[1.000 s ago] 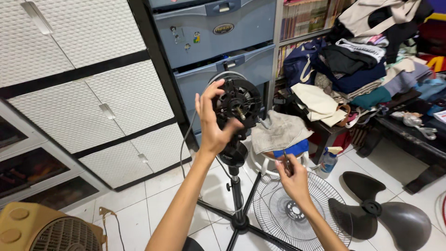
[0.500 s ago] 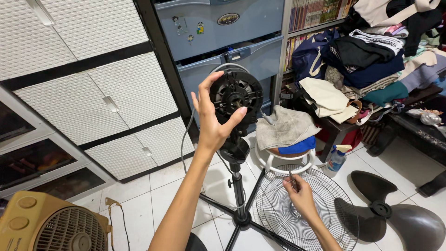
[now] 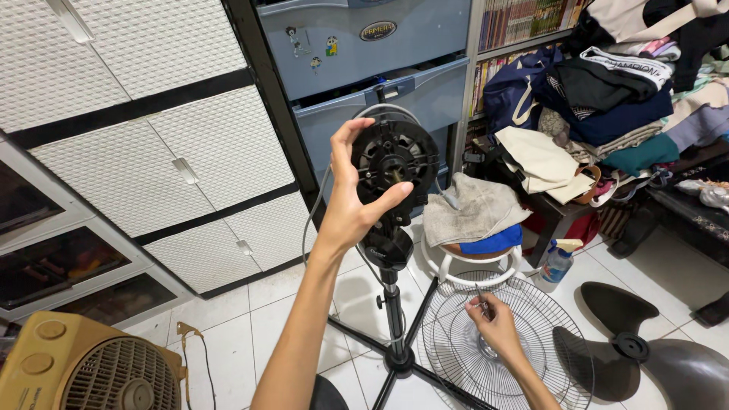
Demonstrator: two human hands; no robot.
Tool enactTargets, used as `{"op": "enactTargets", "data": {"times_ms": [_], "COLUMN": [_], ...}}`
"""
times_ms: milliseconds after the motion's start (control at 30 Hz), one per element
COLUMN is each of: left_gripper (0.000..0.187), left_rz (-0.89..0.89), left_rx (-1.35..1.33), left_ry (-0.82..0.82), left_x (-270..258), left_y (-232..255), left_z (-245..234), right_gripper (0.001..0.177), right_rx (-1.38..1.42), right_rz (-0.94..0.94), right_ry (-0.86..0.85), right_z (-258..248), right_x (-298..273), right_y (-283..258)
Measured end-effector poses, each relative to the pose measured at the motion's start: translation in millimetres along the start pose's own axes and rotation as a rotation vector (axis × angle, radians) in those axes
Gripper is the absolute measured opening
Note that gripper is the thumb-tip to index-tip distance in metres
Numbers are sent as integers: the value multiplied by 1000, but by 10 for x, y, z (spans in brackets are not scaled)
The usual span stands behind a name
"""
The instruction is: The person is repairing a standing fan. They use a screwdriver to loosen and remove screws from the fan's central hub, then remove the front grill and fan blades. They continue to adjust and remove parts from the motor housing.
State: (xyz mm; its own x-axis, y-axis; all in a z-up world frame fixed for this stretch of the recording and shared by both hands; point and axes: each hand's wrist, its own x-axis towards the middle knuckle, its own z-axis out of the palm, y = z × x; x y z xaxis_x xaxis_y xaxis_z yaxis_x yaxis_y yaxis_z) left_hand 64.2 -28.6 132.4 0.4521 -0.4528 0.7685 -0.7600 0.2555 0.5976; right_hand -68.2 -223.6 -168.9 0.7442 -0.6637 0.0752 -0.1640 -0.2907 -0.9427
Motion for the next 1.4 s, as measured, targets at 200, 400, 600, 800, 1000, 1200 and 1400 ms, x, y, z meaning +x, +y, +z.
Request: {"op": "enactTargets", "data": {"times_ms": [200,400,600,800,1000,1200,1400], "left_gripper": [75,82,87,91,94,91,78], "left_rz": [23,64,90,80,86,70,174], "left_rx": [226,321,339,386,348,330,334], "left_ry": [41,64,79,132,135,103,150], "left_x": [-57,-67,-66,-74,-74,-77,-81], "left_y": [-31,-70,-104,-213,-245,-152,-41], "left_z": [30,53,57,132,125,89,98], "right_gripper": [18,18,21,23,23,23,22], "right_rx": [-15,-128,-138,-263,-239,-220,167], "right_rz": [-46,90,-5,61,-30,1,-429], "right_ry": [-14,-46,-15,-21,-21,-30,230], "right_z": [49,72,135,150,198,206,-92], "right_x": [5,3,-2,13,46,10,210], "right_y": [91,195,282,249,385,288,-906]}}
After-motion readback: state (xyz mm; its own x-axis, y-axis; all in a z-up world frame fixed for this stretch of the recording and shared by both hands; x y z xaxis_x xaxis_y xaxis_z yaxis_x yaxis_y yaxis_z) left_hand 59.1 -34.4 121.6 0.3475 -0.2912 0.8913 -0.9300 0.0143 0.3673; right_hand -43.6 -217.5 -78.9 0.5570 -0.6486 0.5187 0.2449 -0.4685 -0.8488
